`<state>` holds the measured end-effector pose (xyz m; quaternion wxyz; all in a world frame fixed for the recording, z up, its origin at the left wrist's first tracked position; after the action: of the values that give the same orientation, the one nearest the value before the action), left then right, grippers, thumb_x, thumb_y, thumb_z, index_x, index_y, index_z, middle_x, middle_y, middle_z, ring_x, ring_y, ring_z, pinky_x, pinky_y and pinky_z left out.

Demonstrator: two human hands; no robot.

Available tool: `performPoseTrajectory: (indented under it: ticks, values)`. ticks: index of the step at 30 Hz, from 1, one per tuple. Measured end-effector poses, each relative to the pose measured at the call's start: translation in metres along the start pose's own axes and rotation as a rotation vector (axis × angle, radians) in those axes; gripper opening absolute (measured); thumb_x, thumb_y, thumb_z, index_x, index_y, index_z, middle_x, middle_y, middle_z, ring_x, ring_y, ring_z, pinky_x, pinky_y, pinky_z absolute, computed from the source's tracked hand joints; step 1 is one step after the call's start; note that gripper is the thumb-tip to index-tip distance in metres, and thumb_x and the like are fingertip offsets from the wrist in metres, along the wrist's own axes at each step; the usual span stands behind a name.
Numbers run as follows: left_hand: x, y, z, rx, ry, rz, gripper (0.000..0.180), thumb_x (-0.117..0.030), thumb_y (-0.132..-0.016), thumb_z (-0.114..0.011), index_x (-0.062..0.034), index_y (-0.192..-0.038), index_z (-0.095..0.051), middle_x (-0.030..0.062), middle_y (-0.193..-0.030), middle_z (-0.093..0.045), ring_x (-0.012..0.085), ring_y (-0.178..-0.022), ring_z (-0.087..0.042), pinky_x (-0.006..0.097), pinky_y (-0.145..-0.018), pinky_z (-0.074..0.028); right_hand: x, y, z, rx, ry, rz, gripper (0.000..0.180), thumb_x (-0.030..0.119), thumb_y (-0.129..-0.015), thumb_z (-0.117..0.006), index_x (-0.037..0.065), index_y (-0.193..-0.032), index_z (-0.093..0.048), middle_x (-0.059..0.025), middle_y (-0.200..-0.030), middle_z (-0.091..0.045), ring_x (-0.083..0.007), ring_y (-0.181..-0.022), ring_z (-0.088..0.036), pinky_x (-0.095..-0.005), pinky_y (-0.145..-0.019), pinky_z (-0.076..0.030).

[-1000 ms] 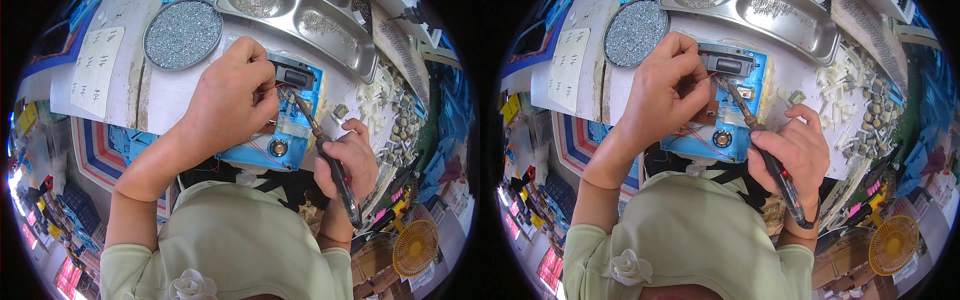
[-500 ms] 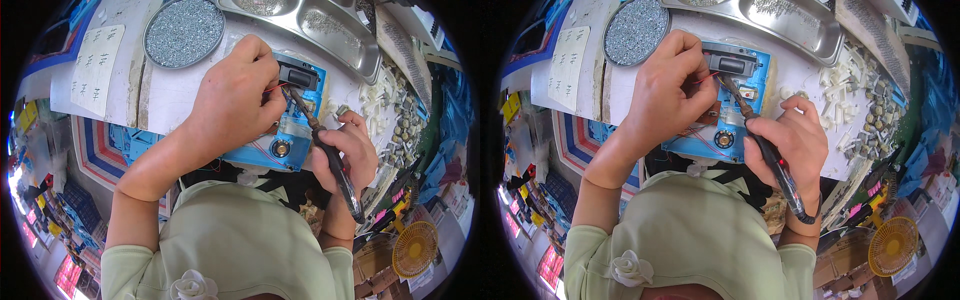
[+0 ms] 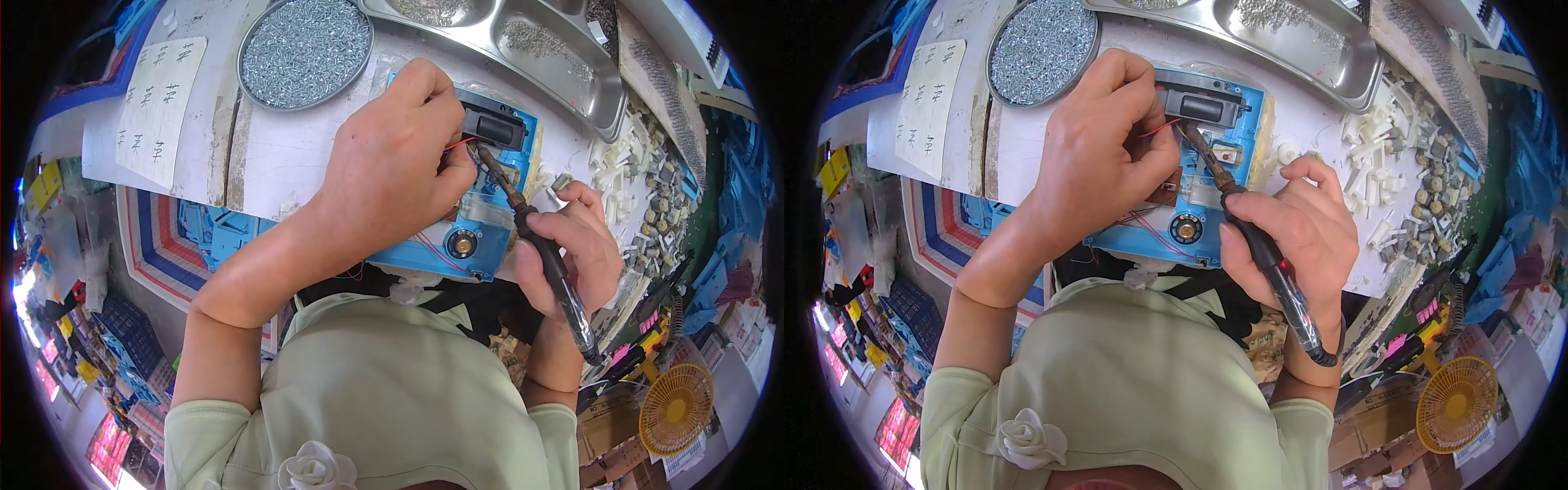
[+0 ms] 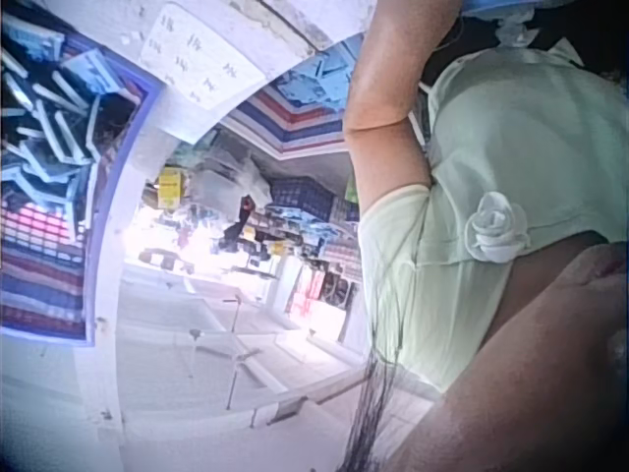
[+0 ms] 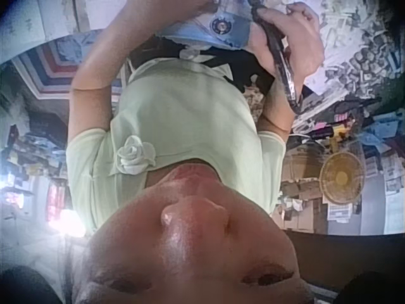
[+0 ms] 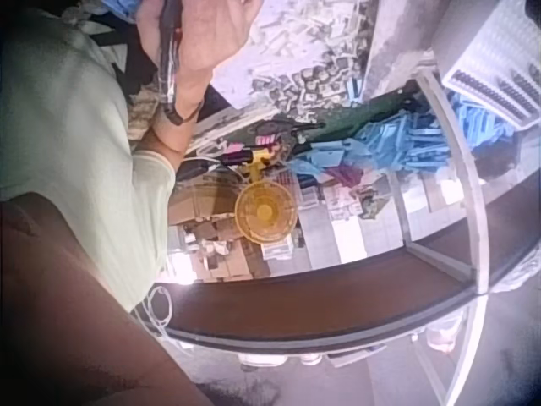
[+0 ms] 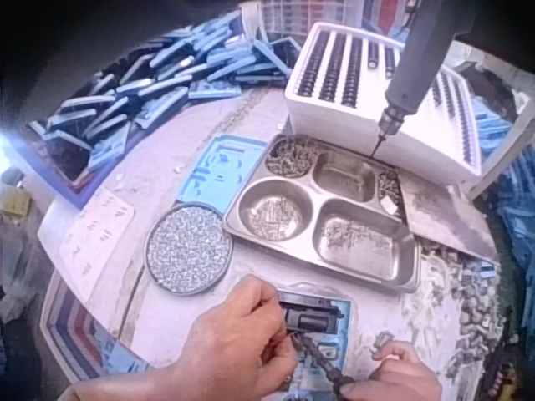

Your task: Assembling the internal components and housing of a blue electronic device using a soldering iron and an electric screwdriver.

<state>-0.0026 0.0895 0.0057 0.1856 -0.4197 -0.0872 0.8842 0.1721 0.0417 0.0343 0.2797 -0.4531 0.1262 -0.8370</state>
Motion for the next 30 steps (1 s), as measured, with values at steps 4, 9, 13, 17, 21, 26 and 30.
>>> performPoseTrajectory:
  ticks: [4,9,13,17,21,26,30]
  values:
    - [0.000,0.000,0.000,-0.008,-0.012,-0.006,0.015,0.002,-0.073,-0.072,0.0003,-0.078,-0.058,0.0109,-0.090,-0.054,0.0268,-0.072,-0.060,0.036,-0.064,-0.051,0.000,0.002,0.001,0.012,-0.004,-0.007,0.028,0.005,-0.077,-0.081,0.006,-0.102,-0.070,-0.0034,-0.069,-0.064,-0.0197,-0.056,-0.055,-0.0424,-0.083,-0.052]
    - [-0.001,0.000,0.000,-0.015,-0.021,-0.018,0.015,0.002,-0.074,-0.072,0.0003,-0.078,-0.058,0.0109,-0.090,-0.054,0.0272,-0.073,-0.060,0.036,-0.065,-0.051,0.002,0.009,0.009,-0.005,0.000,-0.021,0.027,0.006,-0.078,-0.081,0.006,-0.102,-0.070,-0.0033,-0.070,-0.065,-0.0192,-0.056,-0.055,-0.0430,-0.083,-0.052]
    - [-0.001,0.000,0.000,-0.016,-0.024,-0.025,0.014,0.002,-0.075,-0.072,0.0005,-0.078,-0.058,0.0107,-0.090,-0.054,0.0258,-0.072,-0.060,0.034,-0.064,-0.051,0.004,0.013,0.013,-0.022,0.027,-0.030,0.026,0.007,-0.078,-0.081,0.005,-0.102,-0.071,-0.0035,-0.071,-0.065,-0.0192,-0.056,-0.054,-0.0440,-0.083,-0.053]
    - [-0.001,0.001,0.000,0.001,-0.015,-0.008,0.013,0.002,-0.076,-0.072,0.0009,-0.078,-0.058,0.0102,-0.090,-0.054,0.0231,-0.070,-0.059,0.033,-0.063,-0.051,0.004,0.016,0.017,-0.055,0.035,-0.030,0.025,0.008,-0.078,-0.081,0.005,-0.101,-0.071,-0.0041,-0.070,-0.065,-0.0199,-0.056,-0.054,-0.0451,-0.082,-0.054]
    - [-0.001,0.000,-0.001,0.012,-0.022,-0.005,0.013,0.002,-0.077,-0.072,0.0013,-0.078,-0.059,0.0096,-0.090,-0.054,0.0207,-0.069,-0.059,0.032,-0.061,-0.051,0.003,0.018,0.018,-0.069,0.025,-0.035,0.025,0.008,-0.079,-0.081,0.005,-0.101,-0.071,-0.0044,-0.070,-0.064,-0.0203,-0.057,-0.055,-0.0456,-0.082,-0.054]
    - [0.002,0.001,-0.001,0.033,-0.005,0.022,0.012,-0.006,-0.077,-0.072,-0.0021,-0.079,-0.060,0.0133,-0.096,-0.059,0.0343,-0.074,-0.063,0.043,-0.066,-0.052,0.003,0.020,0.020,-0.081,0.024,-0.045,0.025,0.009,-0.079,-0.081,0.006,-0.101,-0.071,-0.0044,-0.070,-0.064,-0.0203,-0.057,-0.055,-0.0459,-0.082,-0.054]
    - [0.002,0.001,-0.001,0.033,0.013,0.020,0.013,-0.006,-0.078,-0.072,-0.0021,-0.079,-0.060,0.0132,-0.095,-0.059,0.0338,-0.074,-0.062,0.042,-0.066,-0.052,0.002,0.020,0.021,-0.086,0.022,-0.044,0.025,0.009,-0.079,-0.081,0.005,-0.101,-0.071,-0.0047,-0.070,-0.064,-0.0206,-0.057,-0.055,-0.0462,-0.082,-0.054]
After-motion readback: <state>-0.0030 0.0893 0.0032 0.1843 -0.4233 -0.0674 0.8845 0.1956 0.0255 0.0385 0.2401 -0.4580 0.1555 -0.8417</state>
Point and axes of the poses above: each hand's wrist, its own y-axis away from the middle knuckle, its own z-axis out of the back of the hand, x = y × z, the point moved 8 cm from there along -y, towards the middle knuckle
